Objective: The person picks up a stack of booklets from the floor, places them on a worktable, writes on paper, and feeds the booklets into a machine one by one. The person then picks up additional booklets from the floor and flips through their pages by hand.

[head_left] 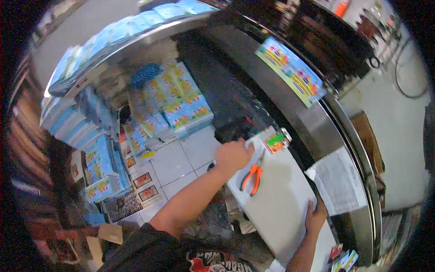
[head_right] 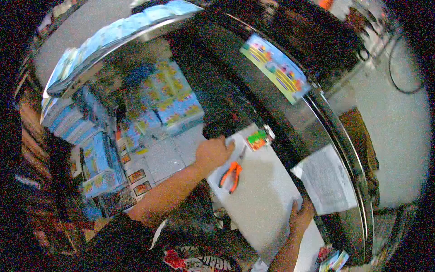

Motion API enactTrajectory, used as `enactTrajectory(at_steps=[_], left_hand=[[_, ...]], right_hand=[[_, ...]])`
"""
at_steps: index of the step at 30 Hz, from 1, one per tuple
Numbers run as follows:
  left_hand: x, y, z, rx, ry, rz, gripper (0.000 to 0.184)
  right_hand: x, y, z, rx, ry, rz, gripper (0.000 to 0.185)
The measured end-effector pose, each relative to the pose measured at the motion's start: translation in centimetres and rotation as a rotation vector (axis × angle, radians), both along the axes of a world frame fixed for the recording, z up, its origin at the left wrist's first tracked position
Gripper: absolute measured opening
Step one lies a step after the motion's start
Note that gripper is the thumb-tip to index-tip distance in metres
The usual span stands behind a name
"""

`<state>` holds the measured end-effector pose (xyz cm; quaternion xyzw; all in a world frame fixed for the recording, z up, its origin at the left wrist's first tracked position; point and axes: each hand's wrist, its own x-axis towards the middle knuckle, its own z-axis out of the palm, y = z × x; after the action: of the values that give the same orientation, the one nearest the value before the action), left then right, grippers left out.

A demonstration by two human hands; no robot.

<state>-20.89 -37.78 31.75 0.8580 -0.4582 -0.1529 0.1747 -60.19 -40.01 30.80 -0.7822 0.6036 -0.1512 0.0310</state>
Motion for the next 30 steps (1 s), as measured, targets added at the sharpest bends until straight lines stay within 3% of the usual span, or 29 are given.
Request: enactTrajectory(at_steps=[12, 14, 15, 17, 20, 22, 23, 26, 27, 29, 30], left_hand=[[-0.2, 1.7, 1.7, -0.121, 0.200, 0.004, 0.048], [0.2, 2.2, -1.3, -0.684, 0.169, -0.016, 0.042], [0.7, 4.4, -1.6, -0.680, 0.165, 0.039, 0.042], [1.3, 8.7, -1.7, -0.923, 0.101, 0.021, 0.041], [3.9, 18.6, -7.3, -0.942, 0.080, 0.288, 0.044], [6.3, 25.4, -15.7, -0.725, 0.151, 0.576, 0.045], [6.7, 28.8, -17.1, -0.677, 0.373, 0.790, 0.047], [9.7, 37.9, -26.0, -0.419, 0.457, 0.848, 0.051], [10.2, 40.4, -28.6, -0.348, 0.482, 0.838, 0.053], [12.3, 43.0, -29.9, -0.120, 0.531, 0.962, 0.057], [13.6, 44.7, -35.8, -0.046, 0.389, 0.882, 0.060]], right_hand=[[-1.0, -0.4, -1.1, -0.001, -0.104, 0.045, 0.047], [-1.3, -0.9, -1.4, 0.073, -0.200, 0.010, 0.049], [-1.5, -1.2, -1.6, 0.087, -0.184, 0.060, 0.049], [-2.2, -1.1, -1.7, 0.040, -0.150, 0.057, 0.050], [-1.5, -0.8, -1.1, 0.039, -0.094, 0.045, 0.052], [-1.3, -0.8, -1.3, 0.039, -0.044, 0.044, 0.053], [-1.3, -0.9, -1.4, 0.049, -0.072, 0.055, 0.054], [-1.6, -1.4, -1.4, 0.077, -0.101, 0.087, 0.056], [-1.7, -1.7, -1.4, 0.187, -0.127, -0.033, 0.053], [0.2, -1.6, -0.4, 0.288, -0.135, -0.137, 0.051], [1.8, 0.0, 0.9, 0.239, -0.001, -0.163, 0.047]])
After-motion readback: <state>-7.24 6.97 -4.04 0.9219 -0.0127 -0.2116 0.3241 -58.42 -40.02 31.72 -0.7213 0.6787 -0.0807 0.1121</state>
